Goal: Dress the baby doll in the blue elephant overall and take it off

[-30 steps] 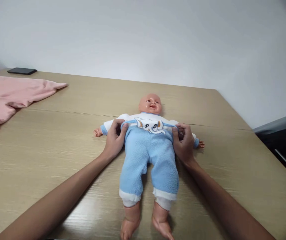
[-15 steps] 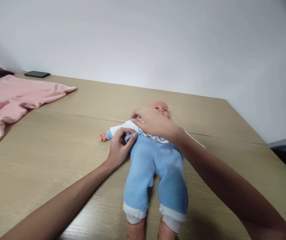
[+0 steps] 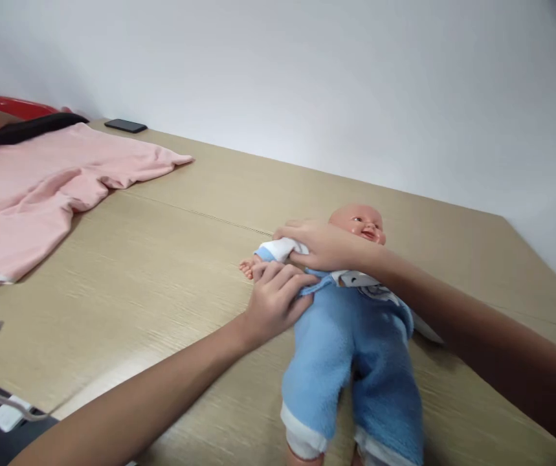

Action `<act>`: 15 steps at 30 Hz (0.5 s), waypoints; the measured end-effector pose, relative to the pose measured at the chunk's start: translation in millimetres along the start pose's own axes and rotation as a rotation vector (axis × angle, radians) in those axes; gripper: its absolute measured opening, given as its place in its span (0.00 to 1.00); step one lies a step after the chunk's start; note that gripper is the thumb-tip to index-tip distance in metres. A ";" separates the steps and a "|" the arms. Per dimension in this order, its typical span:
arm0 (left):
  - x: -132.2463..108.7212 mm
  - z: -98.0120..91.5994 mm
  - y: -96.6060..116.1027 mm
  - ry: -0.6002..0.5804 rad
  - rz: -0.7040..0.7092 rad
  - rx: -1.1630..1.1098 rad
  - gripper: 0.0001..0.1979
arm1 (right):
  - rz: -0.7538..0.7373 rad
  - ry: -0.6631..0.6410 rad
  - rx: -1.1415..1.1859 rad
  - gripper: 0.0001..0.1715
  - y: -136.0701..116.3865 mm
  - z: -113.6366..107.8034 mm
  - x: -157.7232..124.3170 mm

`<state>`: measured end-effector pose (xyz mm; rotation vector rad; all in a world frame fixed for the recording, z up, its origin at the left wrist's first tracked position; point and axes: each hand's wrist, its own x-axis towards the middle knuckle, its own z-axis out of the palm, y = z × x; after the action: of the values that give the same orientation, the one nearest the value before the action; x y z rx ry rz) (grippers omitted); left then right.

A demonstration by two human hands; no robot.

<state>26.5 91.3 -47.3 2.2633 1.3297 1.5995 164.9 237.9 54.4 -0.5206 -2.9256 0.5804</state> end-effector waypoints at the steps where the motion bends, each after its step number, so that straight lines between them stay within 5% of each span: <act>1: -1.6 -1.4 0.0 -0.021 0.040 0.021 0.08 | -0.004 0.071 0.029 0.17 -0.3 -1.8 -7.9; 4: -4.8 -4.7 0.8 -0.057 0.130 0.046 0.12 | 0.047 0.224 0.131 0.21 -1.3 -3.7 -29.2; 8: -2.5 -7.3 6.9 0.059 0.254 -0.074 0.13 | 0.127 0.309 0.245 0.22 -0.8 -1.7 -45.3; 12: 1.3 -11.2 18.1 0.192 0.086 -0.247 0.03 | 0.087 0.294 0.263 0.24 3.7 -4.9 -50.1; 15: 1.5 -18.7 23.9 0.195 -0.101 -0.407 0.05 | 0.057 0.283 0.292 0.25 7.4 -9.0 -52.5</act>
<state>26.2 69.9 -25.7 1.8165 1.0142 1.8877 217.8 228.9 57.4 -0.5951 -2.5118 0.8470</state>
